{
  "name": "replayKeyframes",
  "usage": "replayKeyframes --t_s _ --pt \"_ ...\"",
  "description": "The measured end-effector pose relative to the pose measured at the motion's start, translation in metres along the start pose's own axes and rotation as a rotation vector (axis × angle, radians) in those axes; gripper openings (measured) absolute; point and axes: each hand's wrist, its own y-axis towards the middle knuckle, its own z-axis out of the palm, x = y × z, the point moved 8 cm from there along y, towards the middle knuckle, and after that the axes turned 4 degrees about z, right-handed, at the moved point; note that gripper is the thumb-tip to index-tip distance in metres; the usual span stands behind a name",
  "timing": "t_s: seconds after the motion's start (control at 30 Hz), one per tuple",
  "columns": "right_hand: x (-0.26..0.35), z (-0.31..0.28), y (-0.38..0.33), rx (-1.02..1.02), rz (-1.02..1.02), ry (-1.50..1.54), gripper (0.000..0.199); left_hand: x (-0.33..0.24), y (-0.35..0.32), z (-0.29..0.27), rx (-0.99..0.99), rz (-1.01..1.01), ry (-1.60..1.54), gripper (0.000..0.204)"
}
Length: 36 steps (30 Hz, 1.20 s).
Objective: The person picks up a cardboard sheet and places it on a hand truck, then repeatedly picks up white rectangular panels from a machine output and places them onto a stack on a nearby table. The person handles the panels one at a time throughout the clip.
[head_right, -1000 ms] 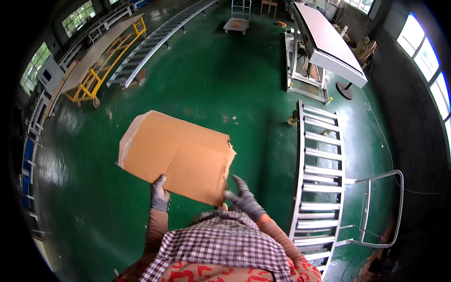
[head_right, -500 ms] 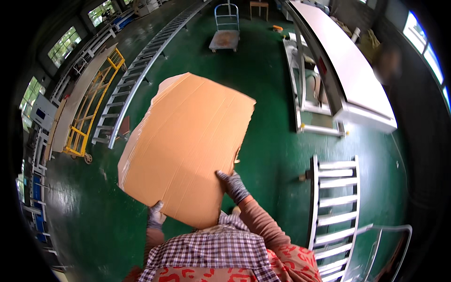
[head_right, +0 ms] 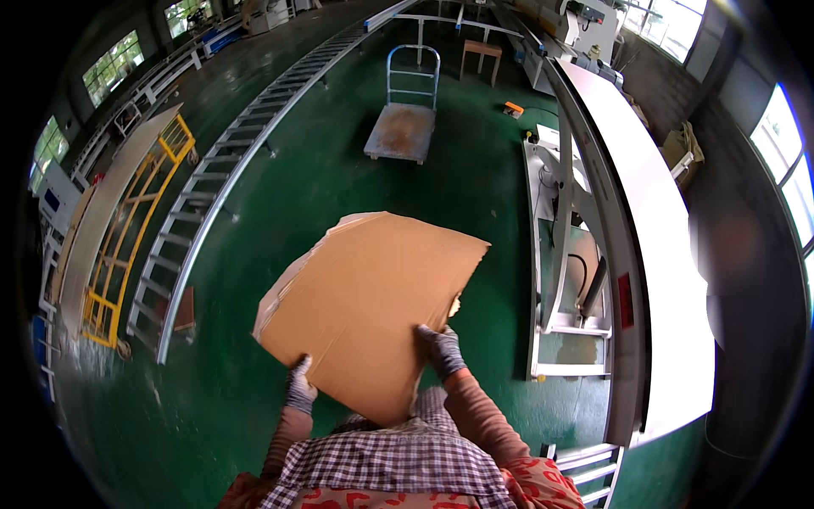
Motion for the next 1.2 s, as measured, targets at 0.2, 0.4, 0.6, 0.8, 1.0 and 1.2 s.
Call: replayKeyframes --t_s 0.2,0.4,0.6,0.8,1.0,1.2 --pt "0.063 -0.032 0.179 -0.067 -0.01 0.056 0.036 0.041 0.141 0.15 0.153 -0.132 -0.08 0.04" --pt "0.229 0.056 0.336 0.061 0.042 -0.082 0.033 0.001 0.236 0.296 0.074 -0.071 -0.14 0.049" --pt "0.293 0.081 0.526 0.113 0.098 -0.152 0.034 0.023 0.368 0.398 0.07 -0.088 -0.249 0.053" --pt "0.309 0.112 0.74 0.125 0.188 -0.147 0.04 0.057 0.535 0.47 -0.107 -0.041 -0.221 0.054" --pt "0.256 0.072 0.954 0.072 0.253 -0.236 0.033 0.182 0.717 0.491 -0.173 0.161 0.389 0.052" --pt "0.267 0.051 1.084 0.061 0.322 -0.829 0.024 0.275 0.705 0.574 -0.514 -0.26 -0.203 0.051"
